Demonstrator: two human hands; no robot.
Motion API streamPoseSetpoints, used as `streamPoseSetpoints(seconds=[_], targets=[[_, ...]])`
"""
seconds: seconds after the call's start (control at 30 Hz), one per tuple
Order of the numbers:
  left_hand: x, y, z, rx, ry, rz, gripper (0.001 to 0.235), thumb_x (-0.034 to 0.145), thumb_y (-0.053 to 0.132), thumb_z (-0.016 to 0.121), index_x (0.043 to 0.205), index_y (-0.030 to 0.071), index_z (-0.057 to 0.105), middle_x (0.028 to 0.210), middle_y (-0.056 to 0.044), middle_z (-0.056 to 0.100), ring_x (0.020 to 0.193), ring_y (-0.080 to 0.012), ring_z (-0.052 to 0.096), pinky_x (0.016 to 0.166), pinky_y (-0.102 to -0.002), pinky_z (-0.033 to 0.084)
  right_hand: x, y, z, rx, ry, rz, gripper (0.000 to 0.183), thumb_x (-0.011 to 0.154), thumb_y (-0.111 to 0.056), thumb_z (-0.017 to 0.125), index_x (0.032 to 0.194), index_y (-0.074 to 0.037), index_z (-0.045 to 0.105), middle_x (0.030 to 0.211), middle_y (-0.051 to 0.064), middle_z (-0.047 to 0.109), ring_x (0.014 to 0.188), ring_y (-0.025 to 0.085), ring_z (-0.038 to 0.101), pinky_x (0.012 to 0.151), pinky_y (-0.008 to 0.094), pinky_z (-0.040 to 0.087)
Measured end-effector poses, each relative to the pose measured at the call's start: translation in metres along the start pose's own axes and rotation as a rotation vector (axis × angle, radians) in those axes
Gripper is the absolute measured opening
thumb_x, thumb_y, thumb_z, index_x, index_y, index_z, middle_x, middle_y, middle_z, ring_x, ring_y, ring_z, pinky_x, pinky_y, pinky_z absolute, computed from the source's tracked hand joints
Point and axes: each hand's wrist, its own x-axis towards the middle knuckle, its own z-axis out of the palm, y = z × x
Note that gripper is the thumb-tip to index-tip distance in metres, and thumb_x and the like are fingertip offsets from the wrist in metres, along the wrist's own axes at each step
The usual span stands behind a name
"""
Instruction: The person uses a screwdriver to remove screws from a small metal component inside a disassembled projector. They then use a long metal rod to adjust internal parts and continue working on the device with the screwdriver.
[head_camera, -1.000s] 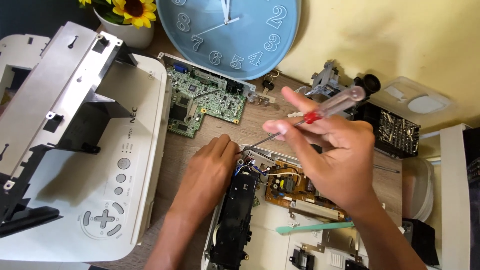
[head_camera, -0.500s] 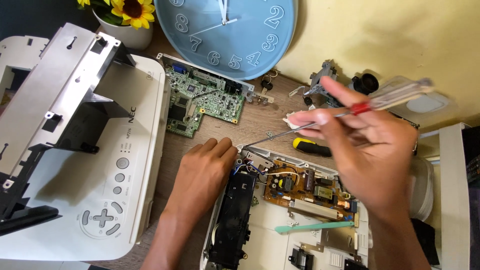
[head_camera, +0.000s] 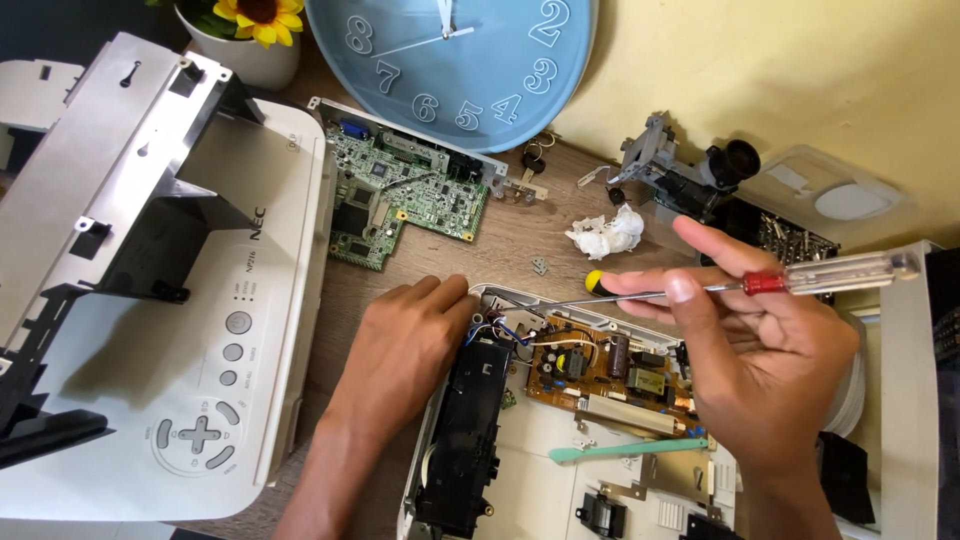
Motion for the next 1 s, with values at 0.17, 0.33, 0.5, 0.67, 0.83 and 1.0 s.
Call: streamPoseSetpoints(seconds=[0.17,0.33,0.5,0.67,0.83,1.0], targets=[[-0.001,0.001,0.005,0.062,-0.026,0.006,0.018,0.086,-0.007,0.064,0.093,0.010,0.066,0.093,-0.007,0.068,0.073,-0.0211,0.065,0.060,-0.036,0.057,-0.004,0.000,-0.001,-0.025,0.022,-0.006,0.032,0.103,0.004,0.049,0.132,0.017,0.052,0.091,0.027,0.072,0.091,0.039,0.081,0.080,0.044,0.075],[0.000,0.001,0.007,0.091,-0.068,0.009,0.026,0.084,-0.009,0.066,0.105,0.008,0.067,0.107,-0.011,0.070,0.082,-0.0223,0.070,0.069,-0.036,0.061,-0.009,0.003,-0.002,-0.005,0.023,0.006,0.032,0.102,0.006,0.050,0.132,0.018,0.052,0.092,0.027,0.072,0.090,0.041,0.081,0.083,0.045,0.075],[0.013,0.003,0.002,0.080,-0.255,-0.072,0.035,0.077,-0.022,0.063,0.097,0.006,0.063,0.100,-0.009,0.067,0.072,-0.0204,0.064,0.063,-0.037,0.058,-0.011,-0.001,-0.001,-0.044,-0.056,-0.167,0.033,0.096,0.004,0.056,0.125,0.021,0.053,0.100,0.027,0.074,0.089,0.036,0.083,0.085,0.041,0.074],[0.015,0.001,0.011,0.176,-0.321,-0.076,0.033,0.076,-0.016,0.062,0.100,0.007,0.060,0.098,-0.011,0.062,0.074,-0.0242,0.066,0.066,-0.038,0.059,-0.008,-0.001,0.001,-0.037,-0.089,-0.277,0.030,0.095,0.006,0.061,0.121,0.020,0.057,0.112,0.026,0.073,0.091,0.033,0.085,0.084,0.037,0.075],[0.009,0.001,0.001,0.081,-0.328,-0.103,0.031,0.081,-0.022,0.052,0.099,0.004,0.057,0.094,-0.012,0.058,0.067,-0.0239,0.062,0.057,-0.040,0.060,-0.007,-0.004,0.002,-0.059,-0.097,-0.243,0.031,0.096,0.004,0.059,0.123,0.020,0.057,0.110,0.025,0.073,0.092,0.034,0.084,0.087,0.037,0.072],[0.001,-0.003,-0.020,-0.046,-0.402,-0.321,0.037,0.086,-0.027,0.050,0.112,0.000,0.053,0.115,-0.019,0.057,0.056,-0.0164,0.061,0.046,-0.028,0.063,-0.006,-0.003,0.000,-0.044,-0.106,-0.204,0.031,0.097,0.003,0.057,0.125,0.018,0.056,0.106,0.022,0.075,0.095,0.035,0.084,0.092,0.038,0.071]])
